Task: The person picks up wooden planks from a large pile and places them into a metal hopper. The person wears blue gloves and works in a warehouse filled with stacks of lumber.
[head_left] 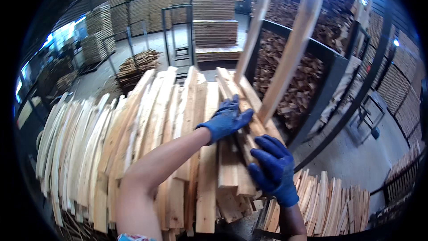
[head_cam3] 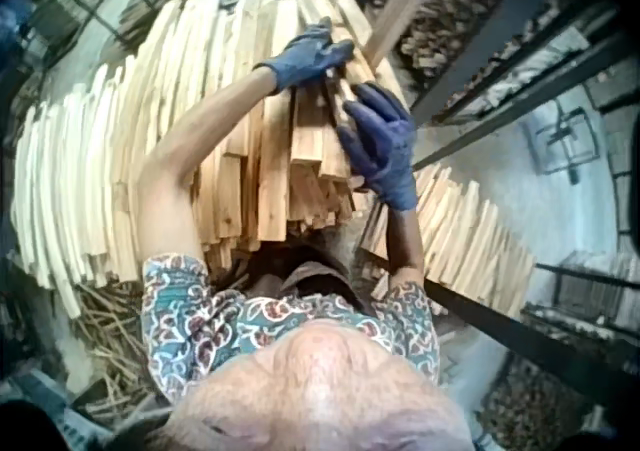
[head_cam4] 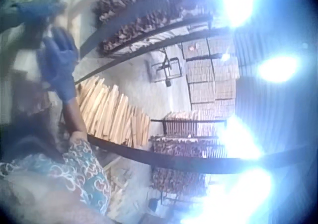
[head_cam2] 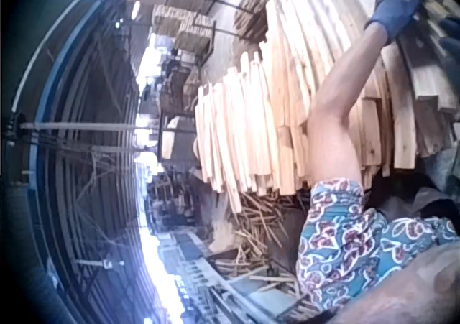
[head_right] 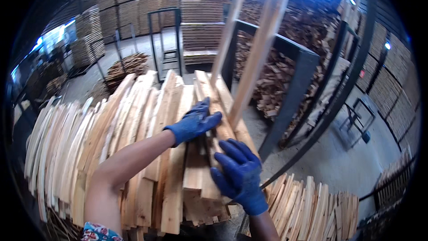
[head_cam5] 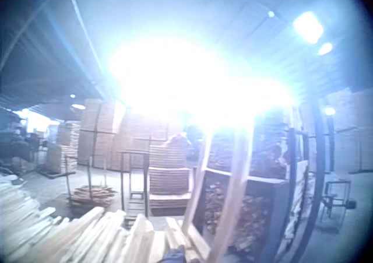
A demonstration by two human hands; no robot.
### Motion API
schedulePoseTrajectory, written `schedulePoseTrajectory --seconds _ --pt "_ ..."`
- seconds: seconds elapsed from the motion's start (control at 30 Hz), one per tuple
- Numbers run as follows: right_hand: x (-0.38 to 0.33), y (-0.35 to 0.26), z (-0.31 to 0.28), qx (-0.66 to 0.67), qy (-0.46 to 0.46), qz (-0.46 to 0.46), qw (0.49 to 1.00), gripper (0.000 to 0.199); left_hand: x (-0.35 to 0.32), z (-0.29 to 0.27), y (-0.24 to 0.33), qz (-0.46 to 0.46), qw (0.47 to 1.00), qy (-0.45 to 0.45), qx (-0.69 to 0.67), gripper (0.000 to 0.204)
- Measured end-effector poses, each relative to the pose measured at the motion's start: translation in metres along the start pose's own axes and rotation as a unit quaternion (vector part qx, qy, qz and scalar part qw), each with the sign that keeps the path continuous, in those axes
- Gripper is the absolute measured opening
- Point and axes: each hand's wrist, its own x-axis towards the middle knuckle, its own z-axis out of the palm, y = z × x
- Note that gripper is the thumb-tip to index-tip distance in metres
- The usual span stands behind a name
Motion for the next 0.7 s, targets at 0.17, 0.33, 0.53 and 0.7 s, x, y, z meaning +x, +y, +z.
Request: schedulePoseTrajectory --seconds 0.17,0.33,0.53,0.7 --pt "-0.004 -0.004 -0.002 0.028 0.03 -0.002 0.999 0.031 0.013 0.007 -0.001 0.039 0.999 0.011 0.023 0.098" --pt "-0.006 -0.019 -0.011 -0.038 0.013 0.013 0.999 0.039 -0.023 -0.05 0.02 0.05 0.998 -0.043 0.005 0.093" --pt "0.017 -0.089 0.003 0.039 -0.001 0.004 0.999 0.042 -0.146 -0.204 -0.053 -0.025 0.985 0.074 0.157 0.088" --pt "0.08 -0.129 0.093 0.261 -0.19 0.051 0.945 0.075 -0.248 -0.249 -0.121 -0.195 0.967 0.115 0.12 0.088"
